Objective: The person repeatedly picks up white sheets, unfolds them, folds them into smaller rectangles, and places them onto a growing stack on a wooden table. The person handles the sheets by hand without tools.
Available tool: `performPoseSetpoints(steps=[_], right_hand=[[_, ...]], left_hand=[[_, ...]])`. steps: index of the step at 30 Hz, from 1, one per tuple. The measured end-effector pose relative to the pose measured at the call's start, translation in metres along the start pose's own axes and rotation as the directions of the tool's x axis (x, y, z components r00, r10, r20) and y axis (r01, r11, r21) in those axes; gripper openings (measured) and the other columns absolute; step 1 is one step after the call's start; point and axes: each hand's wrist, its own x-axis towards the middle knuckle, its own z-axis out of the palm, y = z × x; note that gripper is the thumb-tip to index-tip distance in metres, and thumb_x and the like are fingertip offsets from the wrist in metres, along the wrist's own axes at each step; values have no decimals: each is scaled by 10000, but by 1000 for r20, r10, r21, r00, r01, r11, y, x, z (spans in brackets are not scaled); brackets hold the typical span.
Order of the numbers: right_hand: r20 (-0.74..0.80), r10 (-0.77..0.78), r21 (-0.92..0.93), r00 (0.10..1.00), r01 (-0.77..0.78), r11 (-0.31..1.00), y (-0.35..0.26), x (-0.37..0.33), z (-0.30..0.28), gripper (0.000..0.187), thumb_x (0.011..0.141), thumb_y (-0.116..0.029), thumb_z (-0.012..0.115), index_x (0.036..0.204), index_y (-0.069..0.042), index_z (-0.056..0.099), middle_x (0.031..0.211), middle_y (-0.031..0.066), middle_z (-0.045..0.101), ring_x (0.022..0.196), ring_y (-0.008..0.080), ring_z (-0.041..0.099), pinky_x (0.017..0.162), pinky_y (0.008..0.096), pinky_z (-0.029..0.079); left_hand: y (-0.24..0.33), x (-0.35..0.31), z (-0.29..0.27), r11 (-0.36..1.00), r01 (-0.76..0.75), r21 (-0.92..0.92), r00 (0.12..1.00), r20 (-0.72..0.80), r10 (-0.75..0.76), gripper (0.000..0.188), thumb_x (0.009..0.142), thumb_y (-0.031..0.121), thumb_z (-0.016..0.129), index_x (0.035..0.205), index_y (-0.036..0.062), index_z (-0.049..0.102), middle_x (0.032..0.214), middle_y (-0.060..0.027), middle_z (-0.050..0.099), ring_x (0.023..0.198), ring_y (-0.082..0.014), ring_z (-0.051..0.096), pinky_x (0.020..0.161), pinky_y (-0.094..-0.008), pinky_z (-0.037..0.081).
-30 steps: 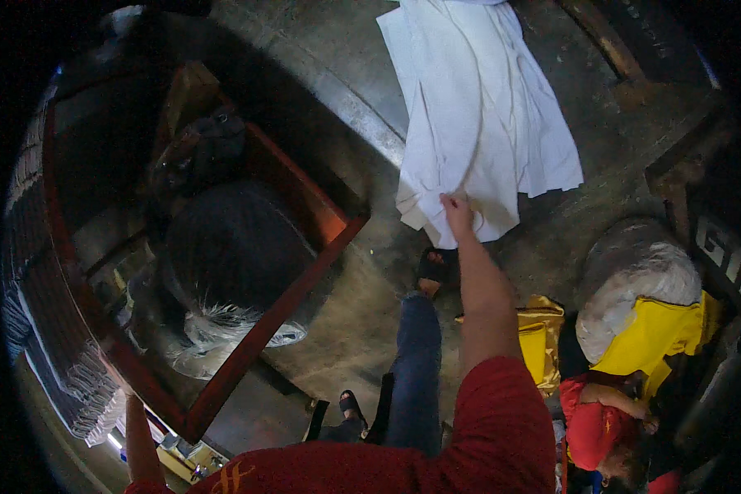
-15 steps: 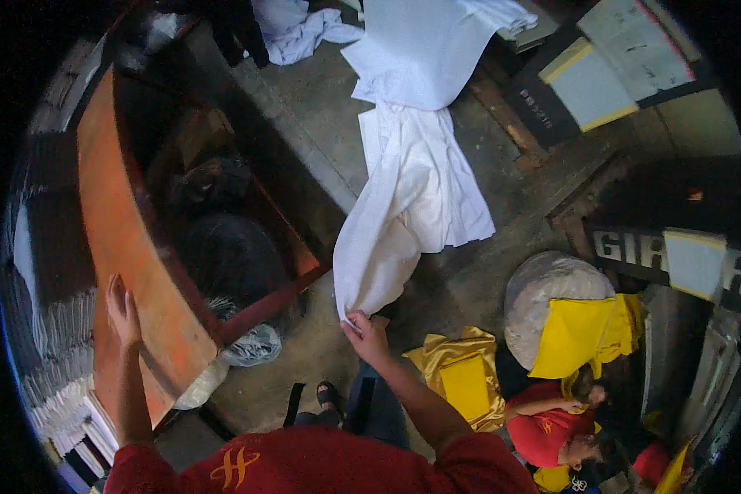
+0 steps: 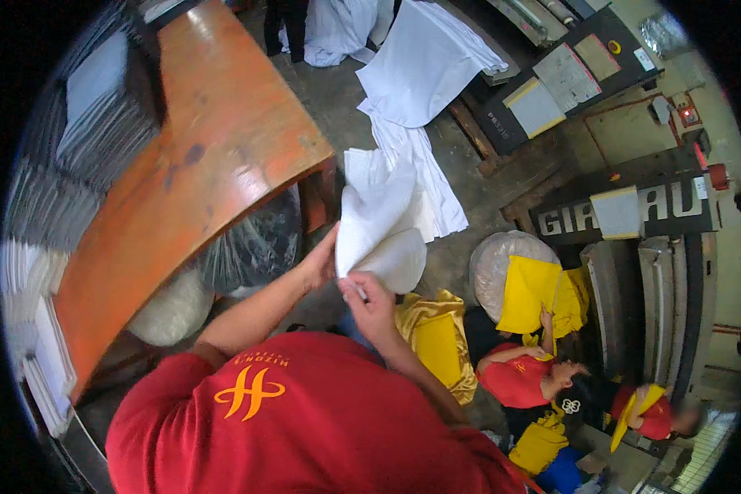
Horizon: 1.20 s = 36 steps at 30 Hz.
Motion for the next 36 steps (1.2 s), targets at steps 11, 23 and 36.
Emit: performPoseSetpoints(steps=[11,23,36], right_hand=[[536,-66,-133,842,162,978,-52,-100,35,227,880,-286,638,926,-64,661,827,131,667,767,281,652,682,382,492],[-52,359,-185,932,-362,913,28,-161,27,669,821,-312,720,1349,-56,398,1202,172,547,954,314,613,834,406,491],[200,16,-145,980,13,989,104,-156,-42,219,850,-190,680,924,-34,545,1009,119,618,983,286,583,824,383,457]], left_hand=[[-53,-75,-113,710,38,703,999,-38,-17,346,900,262,580,1151,23,593,1020,-88,634,924,-195,590,789,-351,462],[-44,-192,-18,859,-362,362,931,184,314,143,849,154,531,972,80,531,914,-8,565,865,-126,529,795,-263,419],[-34,-259,43,819,-540,194,832,267,485,512,842,182,605,1300,61,409,1089,-57,538,1055,-199,533,927,-356,435]])
